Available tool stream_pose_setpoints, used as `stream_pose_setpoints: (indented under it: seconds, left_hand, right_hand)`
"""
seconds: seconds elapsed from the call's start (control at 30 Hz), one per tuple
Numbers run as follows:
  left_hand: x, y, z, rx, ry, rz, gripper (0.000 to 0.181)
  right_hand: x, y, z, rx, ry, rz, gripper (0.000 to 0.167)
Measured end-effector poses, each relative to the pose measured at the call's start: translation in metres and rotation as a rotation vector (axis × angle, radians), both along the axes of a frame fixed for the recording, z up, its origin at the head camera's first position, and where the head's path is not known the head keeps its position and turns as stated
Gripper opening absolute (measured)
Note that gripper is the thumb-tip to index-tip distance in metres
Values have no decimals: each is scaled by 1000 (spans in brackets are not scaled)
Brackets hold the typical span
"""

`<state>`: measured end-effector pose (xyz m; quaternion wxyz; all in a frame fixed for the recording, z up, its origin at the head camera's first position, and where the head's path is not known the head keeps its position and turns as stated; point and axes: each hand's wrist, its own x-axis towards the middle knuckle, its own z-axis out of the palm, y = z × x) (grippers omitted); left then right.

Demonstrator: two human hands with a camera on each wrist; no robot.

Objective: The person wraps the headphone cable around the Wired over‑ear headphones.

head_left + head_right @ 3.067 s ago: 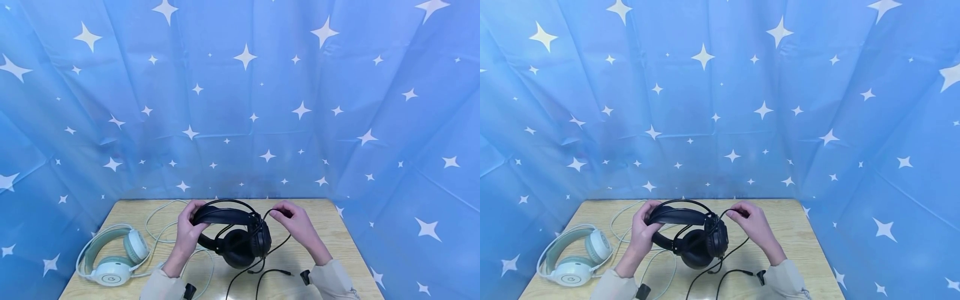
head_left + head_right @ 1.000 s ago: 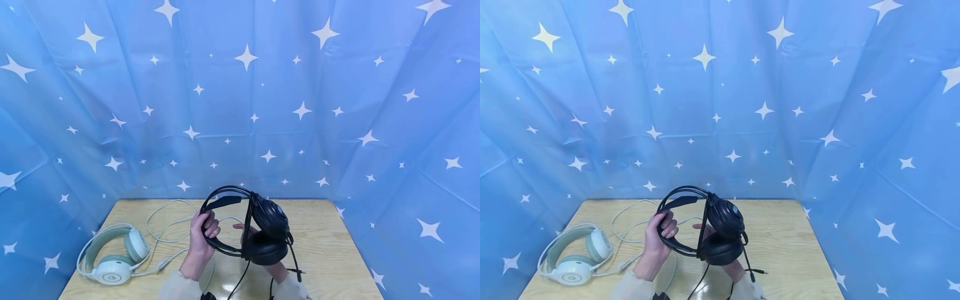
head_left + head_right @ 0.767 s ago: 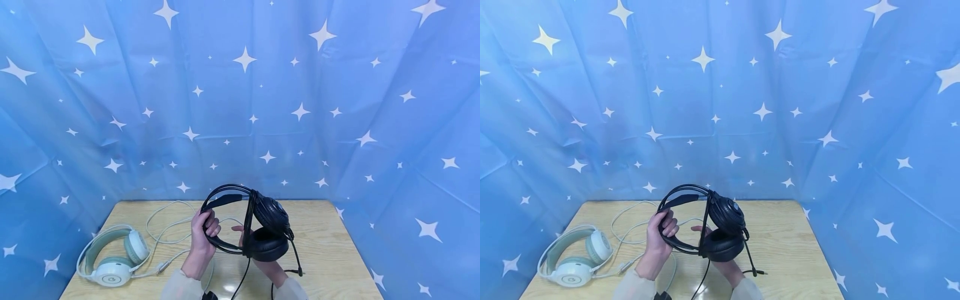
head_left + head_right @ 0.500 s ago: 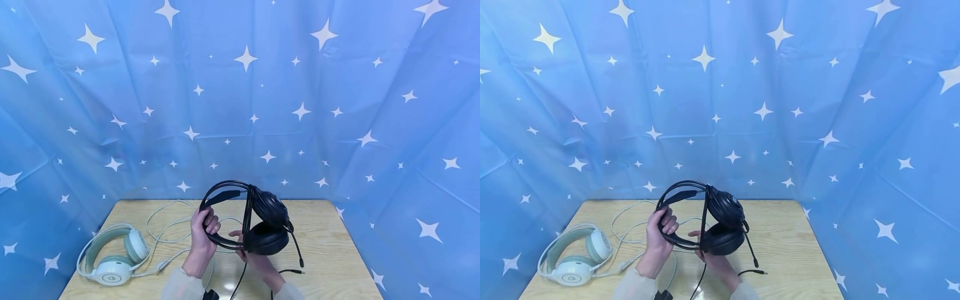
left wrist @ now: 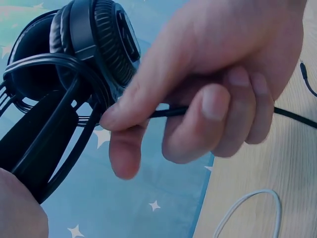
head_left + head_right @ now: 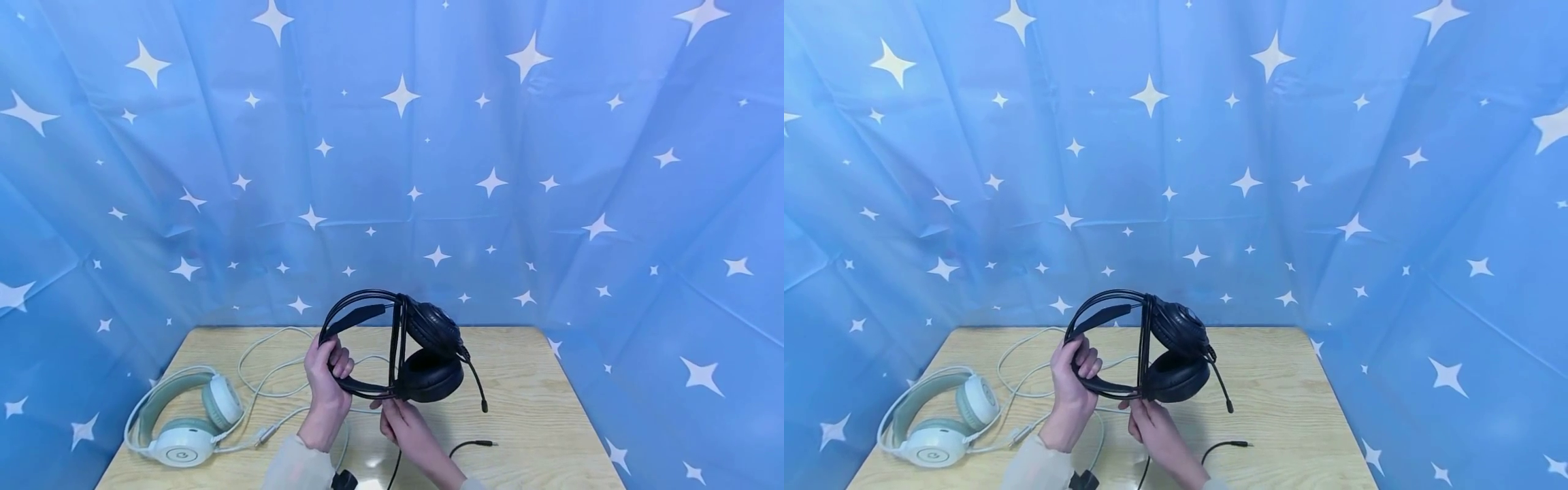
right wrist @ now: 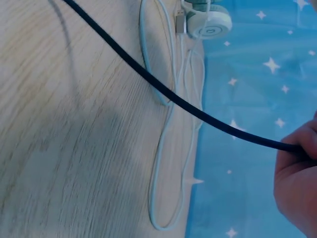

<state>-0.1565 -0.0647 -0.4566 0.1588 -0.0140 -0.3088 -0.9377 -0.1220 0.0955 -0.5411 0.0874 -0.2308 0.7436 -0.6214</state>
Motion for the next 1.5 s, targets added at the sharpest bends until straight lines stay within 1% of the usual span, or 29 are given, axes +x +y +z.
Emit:
stream_pose_setpoints:
  seconds: [0.13,0.23,0.3,0.4,0.5,0.6,0.8,0.9,1.1,1.17,1.27,1.4,1.5]
  left_hand:
    - [-1,0,0,-36,26,53,26]
    - [-3,-1,1,-72,45,105,24]
    - [-4,-2,2,-95,47,137,22]
    - [-4,-2,2,-139,37,183,21]
    - [-4,-2,0,-181,44,230,21]
    - [-4,-2,0,-225,60,273,22]
    - [-6,-2,-2,-311,78,363,20]
    - [-5,-3,-3,-369,87,395,18]
    - [-4,-6,-8,-477,100,418,9]
    - [-4,-7,-10,-514,108,433,9]
    - [-5,-7,-12,-599,114,477,12]
    - [-6,-7,-13,-691,130,532,15]
    - [-6,-7,-16,-752,155,568,19]
  right_hand:
    - [6,4,0,-27,-33,23,30]
    - [11,8,-1,-55,-71,47,30]
    - [13,11,0,-68,-83,58,30]
    - [13,14,2,-74,-79,64,31]
    - [11,19,8,-65,-68,58,31]
    - [10,22,16,-58,-74,65,32]
    - [11,23,29,-85,-96,120,32]
    - [10,27,34,-91,-110,133,31]
    - [7,36,45,-56,-86,137,30]
    - [7,39,49,-42,-82,136,30]
    - [7,43,53,-17,-88,127,30]
    - [7,47,55,14,-90,118,32]
    - [7,50,55,45,-60,95,30]
